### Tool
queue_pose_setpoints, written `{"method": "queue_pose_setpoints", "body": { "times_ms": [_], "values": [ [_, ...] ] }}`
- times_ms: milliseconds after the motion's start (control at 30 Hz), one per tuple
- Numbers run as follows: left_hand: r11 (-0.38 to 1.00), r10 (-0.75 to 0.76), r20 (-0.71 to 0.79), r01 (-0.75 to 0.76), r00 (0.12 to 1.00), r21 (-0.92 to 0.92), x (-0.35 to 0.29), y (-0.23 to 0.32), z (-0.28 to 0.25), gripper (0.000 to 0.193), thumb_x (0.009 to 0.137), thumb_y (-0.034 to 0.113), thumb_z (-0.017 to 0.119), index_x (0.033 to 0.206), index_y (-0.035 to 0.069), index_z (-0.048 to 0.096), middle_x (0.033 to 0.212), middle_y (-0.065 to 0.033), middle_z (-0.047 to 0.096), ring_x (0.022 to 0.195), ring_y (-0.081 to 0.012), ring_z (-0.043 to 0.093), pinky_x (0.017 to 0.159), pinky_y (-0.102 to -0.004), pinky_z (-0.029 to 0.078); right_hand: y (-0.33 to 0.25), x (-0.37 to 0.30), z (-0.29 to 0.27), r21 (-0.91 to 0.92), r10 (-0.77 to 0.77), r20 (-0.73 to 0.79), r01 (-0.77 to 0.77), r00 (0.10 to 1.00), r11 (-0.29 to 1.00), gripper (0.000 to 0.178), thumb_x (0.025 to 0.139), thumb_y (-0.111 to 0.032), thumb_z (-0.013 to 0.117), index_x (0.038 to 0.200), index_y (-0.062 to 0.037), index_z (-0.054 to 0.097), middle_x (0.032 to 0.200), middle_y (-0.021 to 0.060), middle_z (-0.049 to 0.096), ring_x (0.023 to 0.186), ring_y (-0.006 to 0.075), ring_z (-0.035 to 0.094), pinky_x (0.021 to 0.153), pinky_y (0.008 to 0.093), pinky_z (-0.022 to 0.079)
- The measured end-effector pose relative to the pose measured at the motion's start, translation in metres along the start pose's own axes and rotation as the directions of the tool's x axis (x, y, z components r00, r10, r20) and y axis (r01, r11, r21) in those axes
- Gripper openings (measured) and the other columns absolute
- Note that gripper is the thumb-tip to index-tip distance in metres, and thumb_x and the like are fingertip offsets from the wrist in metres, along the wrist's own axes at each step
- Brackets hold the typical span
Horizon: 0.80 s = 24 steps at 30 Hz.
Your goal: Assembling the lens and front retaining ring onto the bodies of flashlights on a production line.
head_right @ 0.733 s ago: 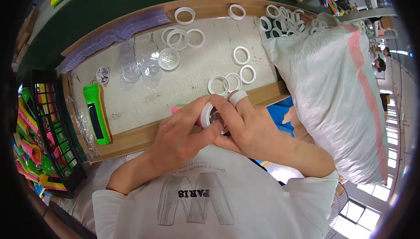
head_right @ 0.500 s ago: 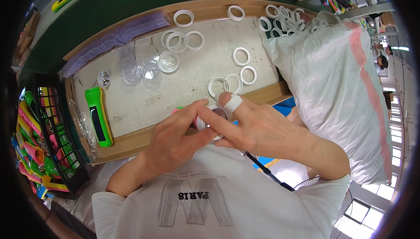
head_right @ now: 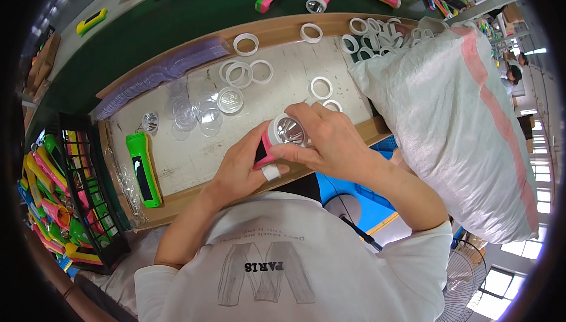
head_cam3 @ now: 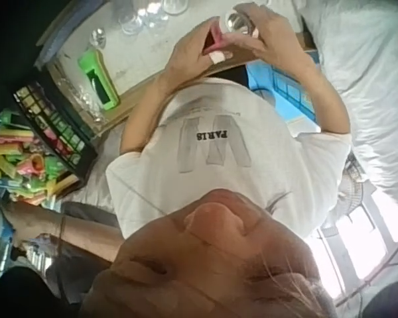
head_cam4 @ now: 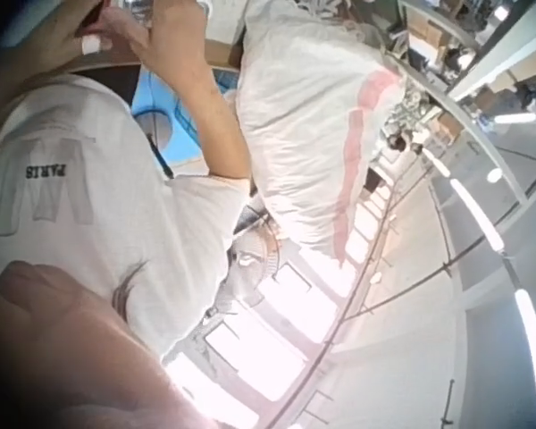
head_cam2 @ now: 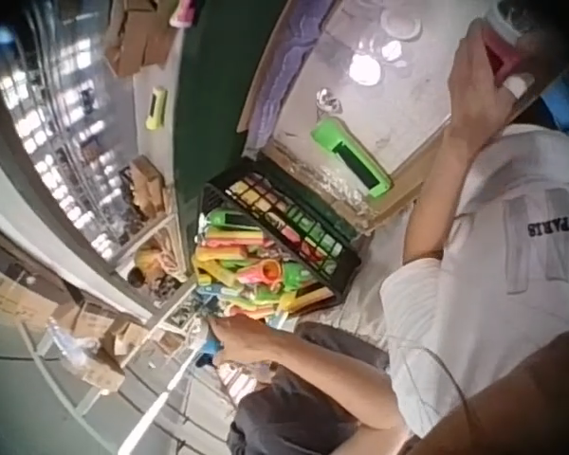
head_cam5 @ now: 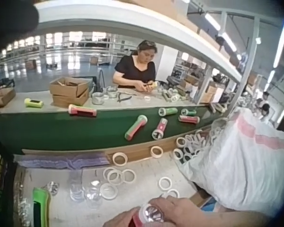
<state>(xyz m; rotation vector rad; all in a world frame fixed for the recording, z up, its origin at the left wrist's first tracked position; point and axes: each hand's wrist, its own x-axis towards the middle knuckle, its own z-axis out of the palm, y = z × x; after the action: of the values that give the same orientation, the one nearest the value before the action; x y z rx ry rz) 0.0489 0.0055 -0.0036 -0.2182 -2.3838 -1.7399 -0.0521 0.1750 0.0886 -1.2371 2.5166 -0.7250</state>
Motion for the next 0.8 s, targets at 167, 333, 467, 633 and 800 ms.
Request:
{"method": "queue_pose_setpoints", "body": {
  "times_ms": [167,333,467,633,800],
  "values": [
    [0.944,-0.218,0.277,0.274,0.936,-0.182,0.009,0.024,-0.020,0.053,0.073,0.021,0.074,0.114,0.001,0.047,0.084,-0.0206,0.063,0.075,-0.0393,0.063,0.071,-0.0434,0.051,0.014,0.018,0.012,-0.041,-0.314,-0.101,0.312,0.944,0.949,0.033,0.088,-0.027,0.062,0.108,-0.0013,0.054,0.091,0.0160,0.058,0.073,0.0321,0.061,0.057,0.0375,0.050],
    [0.929,-0.218,0.115,0.170,0.969,0.327,0.025,0.001,-0.015,0.047,0.074,0.016,0.070,0.110,0.000,0.045,0.087,-0.0229,0.063,0.080,-0.0426,0.062,0.067,-0.0477,0.050,0.011,0.043,0.040,0.015,0.049,-0.185,-0.047,0.981,0.999,0.013,0.091,-0.012,0.048,0.098,-0.0021,0.053,0.082,0.0179,0.053,0.070,0.0368,0.056,0.058,0.0435,0.046],
    [0.955,-0.290,0.061,0.285,0.955,0.080,0.024,0.008,-0.020,0.046,0.075,0.019,0.071,0.111,0.003,0.047,0.093,-0.0219,0.063,0.081,-0.0385,0.064,0.073,-0.0429,0.051,0.014,0.050,0.020,0.191,-0.044,-0.101,0.062,0.994,0.980,0.027,0.096,-0.026,0.050,0.108,-0.0022,0.054,0.092,0.0155,0.058,0.077,0.0268,0.058,0.068,0.0344,0.048],
    [0.756,-0.230,0.307,0.368,0.923,-0.541,0.029,0.015,-0.029,0.058,0.077,0.008,0.073,0.130,0.007,0.048,0.118,-0.0040,0.058,0.110,-0.0168,0.055,0.096,-0.0323,0.042,0.013,0.023,0.006,0.906,-0.023,0.037,-0.024,0.999,0.423,0.048,0.100,-0.033,0.046,0.133,0.0015,0.048,0.107,0.0069,0.059,0.091,0.0127,0.055,0.080,0.0281,0.046],
    [0.980,0.154,0.062,-0.145,0.986,-0.133,0.048,0.000,-0.028,0.058,0.067,0.005,0.078,0.120,0.008,0.052,0.111,-0.0091,0.055,0.105,-0.0262,0.055,0.090,-0.0344,0.044,0.005,0.015,-0.002,0.639,-0.275,-0.268,0.384,0.923,0.666,0.041,0.099,-0.024,0.048,0.130,0.0024,0.052,0.115,0.0132,0.058,0.105,0.0220,0.051,0.096,0.0350,0.037]
  ]
}}
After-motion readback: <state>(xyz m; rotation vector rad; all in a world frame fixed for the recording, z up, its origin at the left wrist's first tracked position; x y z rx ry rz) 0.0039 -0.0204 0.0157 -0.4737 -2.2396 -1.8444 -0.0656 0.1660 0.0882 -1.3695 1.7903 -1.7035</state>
